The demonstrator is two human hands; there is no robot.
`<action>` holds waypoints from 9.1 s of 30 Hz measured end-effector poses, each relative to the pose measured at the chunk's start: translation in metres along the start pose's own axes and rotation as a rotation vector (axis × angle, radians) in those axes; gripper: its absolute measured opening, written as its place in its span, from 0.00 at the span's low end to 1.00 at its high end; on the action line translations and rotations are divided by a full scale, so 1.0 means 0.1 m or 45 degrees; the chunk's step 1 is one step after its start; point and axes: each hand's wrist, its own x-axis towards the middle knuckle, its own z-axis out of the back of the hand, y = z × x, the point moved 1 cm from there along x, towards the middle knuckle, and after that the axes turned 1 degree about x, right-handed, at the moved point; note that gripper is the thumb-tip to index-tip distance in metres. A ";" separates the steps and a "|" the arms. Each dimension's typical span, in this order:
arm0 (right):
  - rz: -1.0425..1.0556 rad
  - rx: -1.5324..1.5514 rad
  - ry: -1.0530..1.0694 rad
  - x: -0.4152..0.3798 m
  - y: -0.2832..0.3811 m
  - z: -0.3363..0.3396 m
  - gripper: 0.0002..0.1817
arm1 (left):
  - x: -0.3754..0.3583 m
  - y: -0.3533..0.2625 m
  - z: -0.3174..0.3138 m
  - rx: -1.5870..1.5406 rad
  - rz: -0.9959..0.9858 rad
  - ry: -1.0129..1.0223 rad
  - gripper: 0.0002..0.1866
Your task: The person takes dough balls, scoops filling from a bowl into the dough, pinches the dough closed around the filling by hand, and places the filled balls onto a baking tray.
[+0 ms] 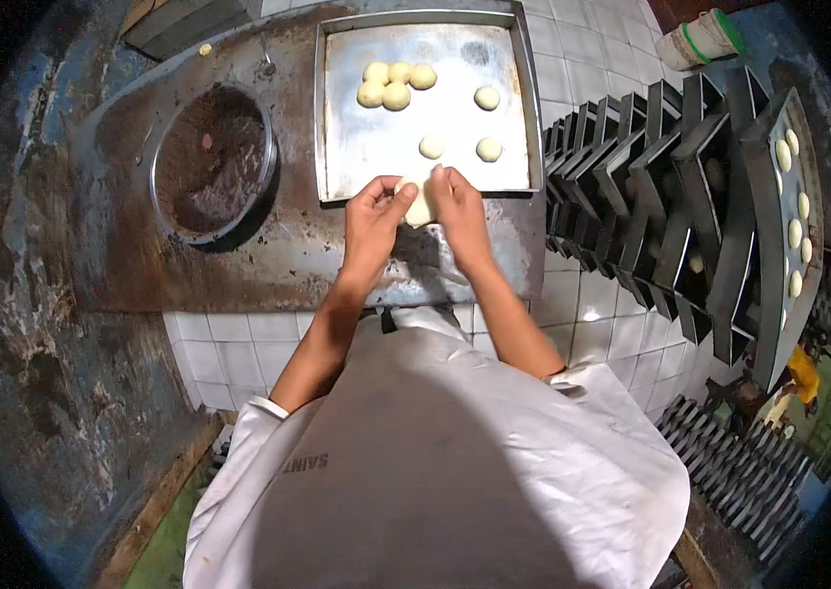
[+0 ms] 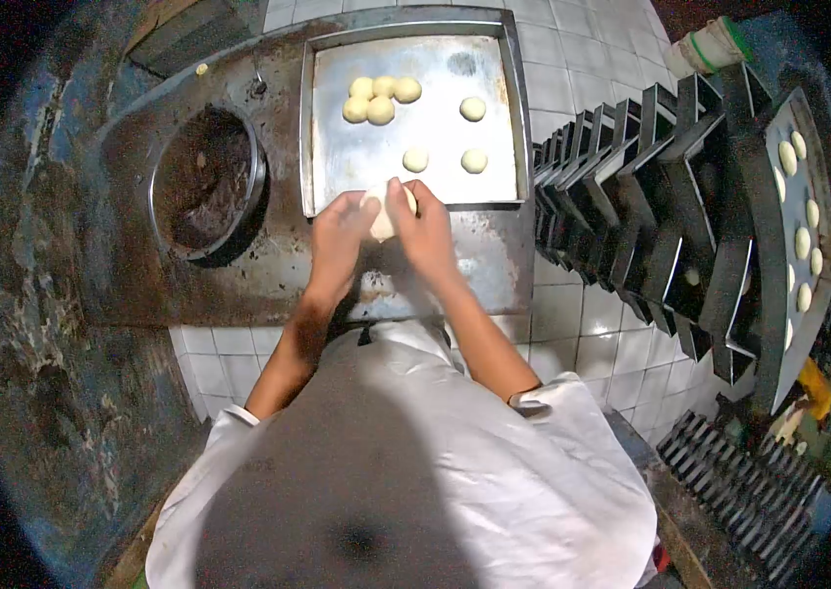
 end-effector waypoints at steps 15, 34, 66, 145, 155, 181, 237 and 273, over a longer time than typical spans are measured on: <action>0.460 -1.744 0.175 -0.75 -2.01 -0.16 0.15 | -0.41 0.26 2.24 -0.920 0.223 -0.272 0.20; 0.680 -1.998 0.529 2.13 -0.57 -4.08 0.18 | -0.88 0.22 4.38 -1.352 -0.103 -0.778 0.15; -0.037 -0.023 0.391 -0.74 -1.95 0.06 0.06 | -0.87 -0.05 1.19 -1.444 -0.002 -0.016 0.20; 1.257 -0.617 -0.262 -1.94 0.83 -2.66 0.13 | -1.94 -0.58 2.43 -0.831 -0.502 0.085 0.15; 0.613 -0.244 -0.023 -1.61 0.52 -2.34 0.12 | -1.45 -0.40 1.92 -0.631 -0.363 -0.224 0.12; 0.637 -1.036 0.604 1.03 -0.07 -0.91 0.30 | -1.25 0.50 1.79 0.211 -0.188 -0.742 0.20; -0.776 1.186 0.451 -0.32 -1.15 -0.42 0.44 | -0.47 0.43 0.86 -1.005 0.295 0.195 0.21; 0.643 -1.941 0.525 2.05 -0.89 -4.06 0.12 | -1.17 0.57 4.63 -1.396 -0.008 -0.821 0.21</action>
